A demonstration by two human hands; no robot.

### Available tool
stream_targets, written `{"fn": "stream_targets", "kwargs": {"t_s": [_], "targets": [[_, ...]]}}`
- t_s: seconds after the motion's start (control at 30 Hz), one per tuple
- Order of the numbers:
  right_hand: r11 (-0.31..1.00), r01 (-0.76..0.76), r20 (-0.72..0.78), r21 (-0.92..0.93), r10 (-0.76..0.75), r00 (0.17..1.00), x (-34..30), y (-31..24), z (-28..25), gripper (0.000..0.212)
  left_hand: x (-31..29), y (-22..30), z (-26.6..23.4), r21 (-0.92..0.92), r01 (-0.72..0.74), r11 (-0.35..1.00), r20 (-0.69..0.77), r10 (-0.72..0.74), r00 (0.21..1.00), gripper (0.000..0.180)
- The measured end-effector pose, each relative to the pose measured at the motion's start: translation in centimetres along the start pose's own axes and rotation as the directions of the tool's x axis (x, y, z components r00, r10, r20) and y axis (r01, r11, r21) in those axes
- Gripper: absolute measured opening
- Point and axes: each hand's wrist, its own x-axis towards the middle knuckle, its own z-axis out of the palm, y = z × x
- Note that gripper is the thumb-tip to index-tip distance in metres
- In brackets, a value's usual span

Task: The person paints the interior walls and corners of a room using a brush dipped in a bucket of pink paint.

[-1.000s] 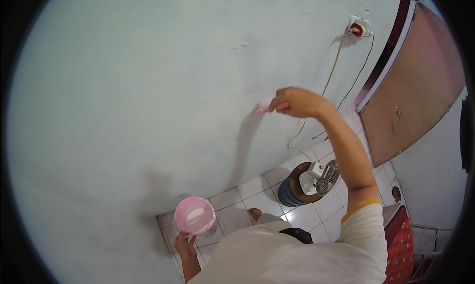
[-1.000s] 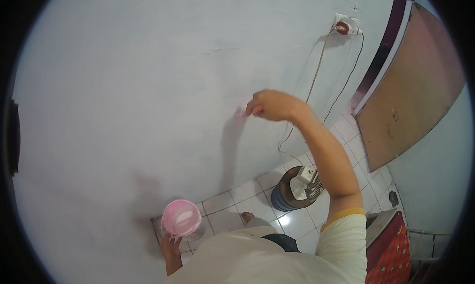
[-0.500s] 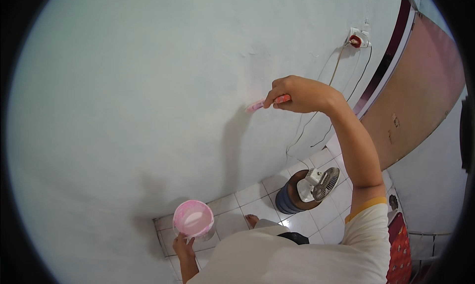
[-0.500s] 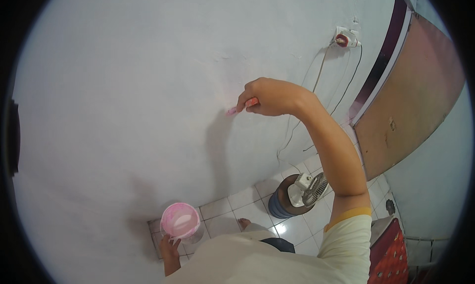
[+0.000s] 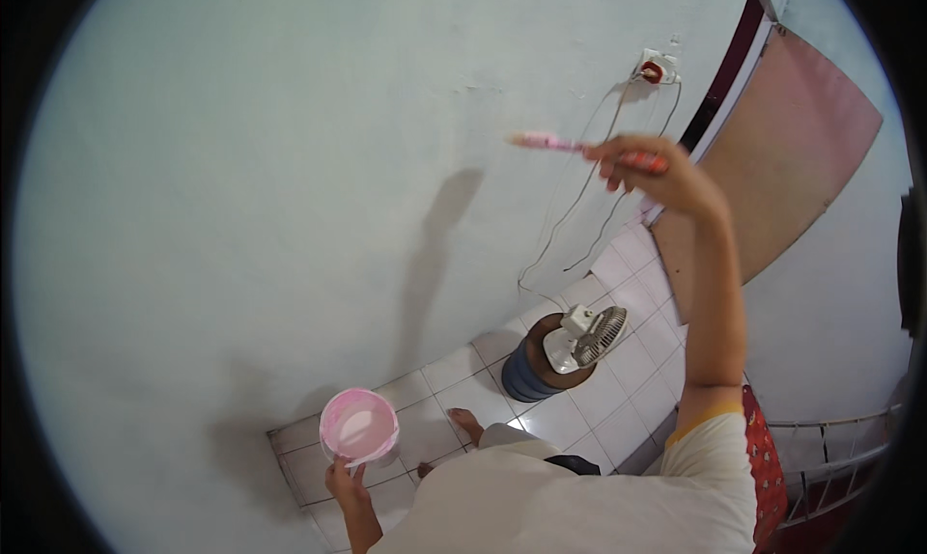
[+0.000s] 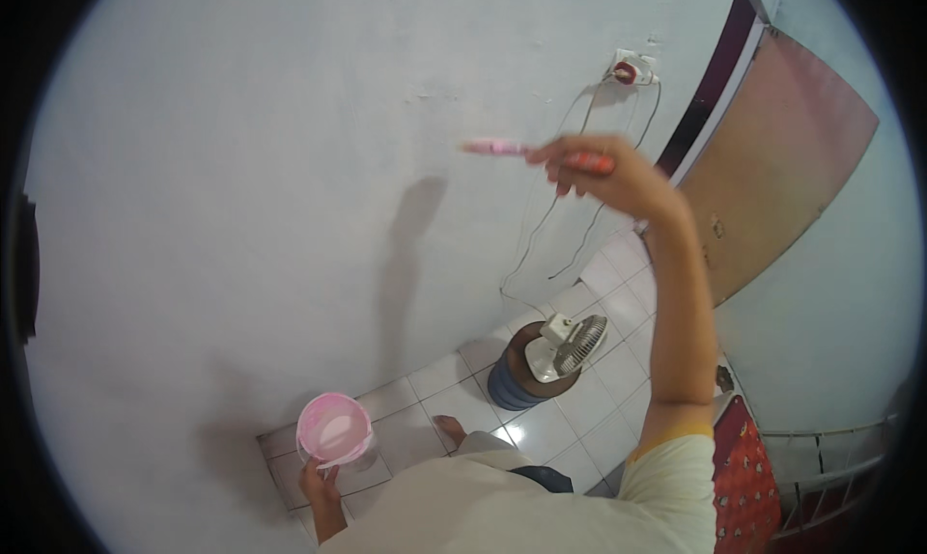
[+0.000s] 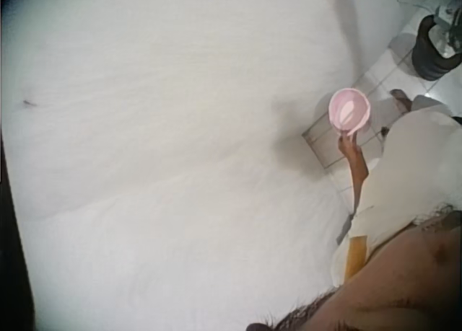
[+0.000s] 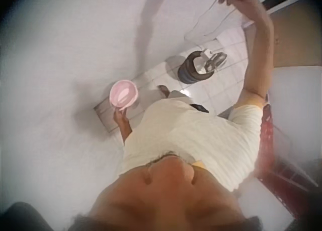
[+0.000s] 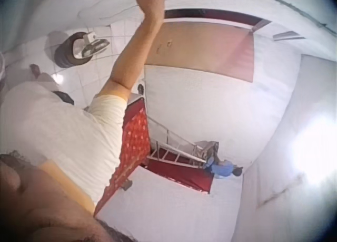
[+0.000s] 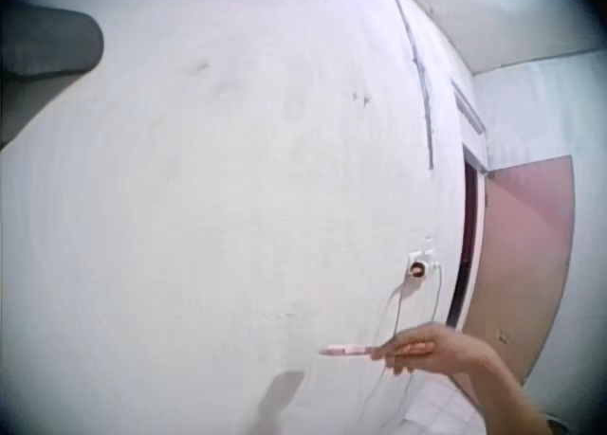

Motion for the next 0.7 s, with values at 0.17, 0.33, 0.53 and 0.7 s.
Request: {"fn": "stream_targets", "kwargs": {"t_s": [0.17,0.33,0.53,0.7], "targets": [[0.942,-0.188,-0.062,0.279,0.213,0.975,-3.6,9.9,7.2,0.022,1.5,-0.9,-0.3,0.052,0.073,0.996,0.064,-0.077,0.995,0.043],[0.916,-0.312,-0.143,0.254,0.354,0.924,-3.7,17.0,11.2,0.030,-0.2,-0.8,0.6,0.074,0.054,0.996,-0.008,-0.053,0.999,0.044],[0.976,0.010,-0.083,-0.218,-0.029,0.996,-0.2,21.2,9.5,0.021,-3.4,-1.2,2.5,0.012,-0.043,0.999,-0.090,0.044,0.995,0.037],[0.949,0.209,0.079,-0.235,-0.196,0.977,4.2,19.4,3.4,0.025,-5.4,-2.3,5.1,-0.077,-0.055,0.996,-0.081,0.048,0.996,0.034]]}}
